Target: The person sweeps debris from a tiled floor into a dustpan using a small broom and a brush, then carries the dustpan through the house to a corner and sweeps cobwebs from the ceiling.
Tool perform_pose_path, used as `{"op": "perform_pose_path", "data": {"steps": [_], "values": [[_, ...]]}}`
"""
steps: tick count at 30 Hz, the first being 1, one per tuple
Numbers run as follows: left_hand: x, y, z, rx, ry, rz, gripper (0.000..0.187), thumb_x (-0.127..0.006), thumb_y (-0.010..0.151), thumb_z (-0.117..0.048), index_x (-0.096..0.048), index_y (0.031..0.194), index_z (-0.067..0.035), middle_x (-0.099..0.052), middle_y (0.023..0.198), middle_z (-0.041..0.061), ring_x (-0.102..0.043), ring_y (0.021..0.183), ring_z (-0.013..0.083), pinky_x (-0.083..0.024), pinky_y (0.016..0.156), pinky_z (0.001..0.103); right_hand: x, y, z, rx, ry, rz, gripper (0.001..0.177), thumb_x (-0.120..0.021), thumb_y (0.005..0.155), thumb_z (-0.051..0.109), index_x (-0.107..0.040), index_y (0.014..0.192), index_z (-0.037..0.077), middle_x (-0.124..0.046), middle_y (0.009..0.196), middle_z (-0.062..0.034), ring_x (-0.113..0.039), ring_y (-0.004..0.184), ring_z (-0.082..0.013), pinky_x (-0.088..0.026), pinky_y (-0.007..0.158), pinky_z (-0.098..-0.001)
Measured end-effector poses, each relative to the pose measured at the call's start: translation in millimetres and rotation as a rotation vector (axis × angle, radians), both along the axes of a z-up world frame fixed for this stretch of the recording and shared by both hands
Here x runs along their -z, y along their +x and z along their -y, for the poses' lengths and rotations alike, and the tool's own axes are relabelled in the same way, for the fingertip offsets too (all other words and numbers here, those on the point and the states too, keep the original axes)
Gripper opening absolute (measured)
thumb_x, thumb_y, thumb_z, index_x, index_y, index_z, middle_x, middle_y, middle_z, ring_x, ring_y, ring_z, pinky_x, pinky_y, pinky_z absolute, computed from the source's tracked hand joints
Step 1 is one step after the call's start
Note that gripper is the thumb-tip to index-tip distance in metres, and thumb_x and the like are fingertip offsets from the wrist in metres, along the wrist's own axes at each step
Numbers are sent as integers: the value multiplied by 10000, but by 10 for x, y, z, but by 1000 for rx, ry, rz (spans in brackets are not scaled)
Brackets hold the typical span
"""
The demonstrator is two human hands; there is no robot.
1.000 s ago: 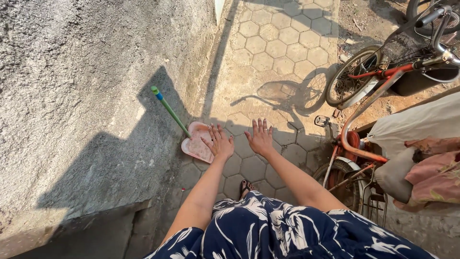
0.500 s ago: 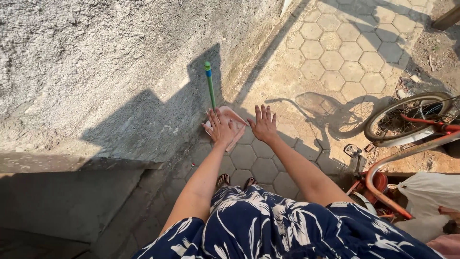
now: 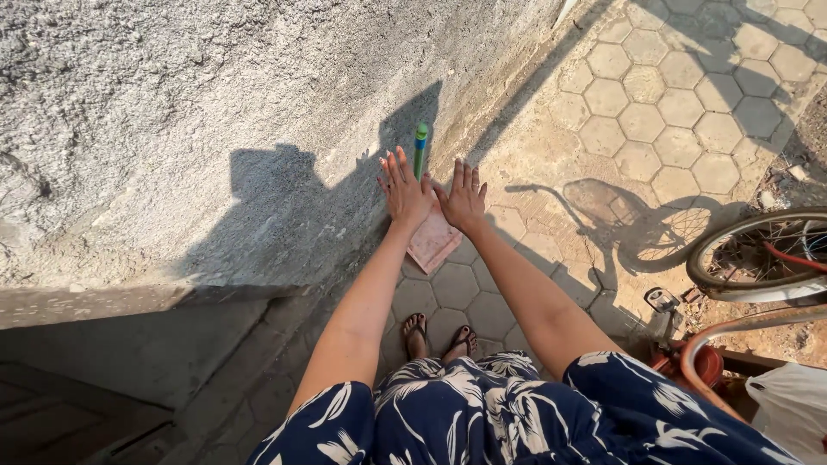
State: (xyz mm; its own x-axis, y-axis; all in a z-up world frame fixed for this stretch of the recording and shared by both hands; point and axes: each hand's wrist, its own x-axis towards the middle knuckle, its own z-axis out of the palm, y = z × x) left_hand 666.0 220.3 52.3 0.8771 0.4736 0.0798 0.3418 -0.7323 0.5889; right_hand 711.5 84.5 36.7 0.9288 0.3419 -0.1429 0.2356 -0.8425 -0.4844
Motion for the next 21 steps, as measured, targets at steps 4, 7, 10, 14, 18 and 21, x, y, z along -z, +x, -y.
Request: {"op": "perform_pose_path", "data": {"steps": [4, 7, 10, 14, 18, 21], "values": [[-67, 308, -82, 36, 52, -27, 807, -525, 1014, -385, -94, 1650, -136, -158, 1680, 240, -120, 1572, 417, -60, 1227, 659, -58, 241, -294, 35, 193, -45, 819, -552, 1007, 435, -163, 1615, 48, -293, 1599, -271, -293, 1477, -468, -291, 1171, -580], [-25, 473, -155, 62, 73, -21, 740, -500, 1032, -376, -138, 1646, -177, -204, 1681, 208, -160, 1566, 399, -41, 1200, 694, 76, 393, -435, 41, 430, -32, 697, -514, 1051, 378, -261, 1600, 29, -416, 1535, -298, -445, 1403, -471, -414, 1137, -494], [59, 553, -192, 73, 99, 45, 668, -486, 1037, -350, -217, 1632, -208, -331, 1644, 171, -275, 1532, 381, -19, 1188, 721, 309, 554, -569, -20, 536, 65, 573, -493, 1084, 336, -373, 1540, 10, -522, 1467, -303, -538, 1316, -477, -455, 1081, -488], [141, 546, -228, 90, 62, 89, 592, -468, 1064, -313, -295, 1624, -229, -542, 1496, 145, -514, 1419, 341, 19, 1205, 741, 530, 621, -712, 13, 568, 14, 505, -515, 1027, 330, -474, 1436, 36, -674, 1199, -291, -639, 1106, -478, -505, 910, -533], [147, 506, -226, 76, -19, 205, 516, -503, 1073, -268, -380, 1571, -209, -624, 1443, 115, -654, 1234, 324, 35, 1191, 750, 576, 554, -823, 137, 489, -49, 459, -463, 1041, 357, -493, 1396, 67, -717, 992, -271, -677, 938, -467, -496, 799, -566], [79, 441, -200, 60, -22, 287, 479, -596, 1004, -230, -505, 1474, -228, -690, 1353, 80, -710, 1165, 301, 14, 1192, 730, 566, 487, -816, 135, 513, 8, 380, -461, 1076, 369, -520, 1278, 53, -722, 1047, -262, -675, 1009, -462, -510, 828, -554]]}}
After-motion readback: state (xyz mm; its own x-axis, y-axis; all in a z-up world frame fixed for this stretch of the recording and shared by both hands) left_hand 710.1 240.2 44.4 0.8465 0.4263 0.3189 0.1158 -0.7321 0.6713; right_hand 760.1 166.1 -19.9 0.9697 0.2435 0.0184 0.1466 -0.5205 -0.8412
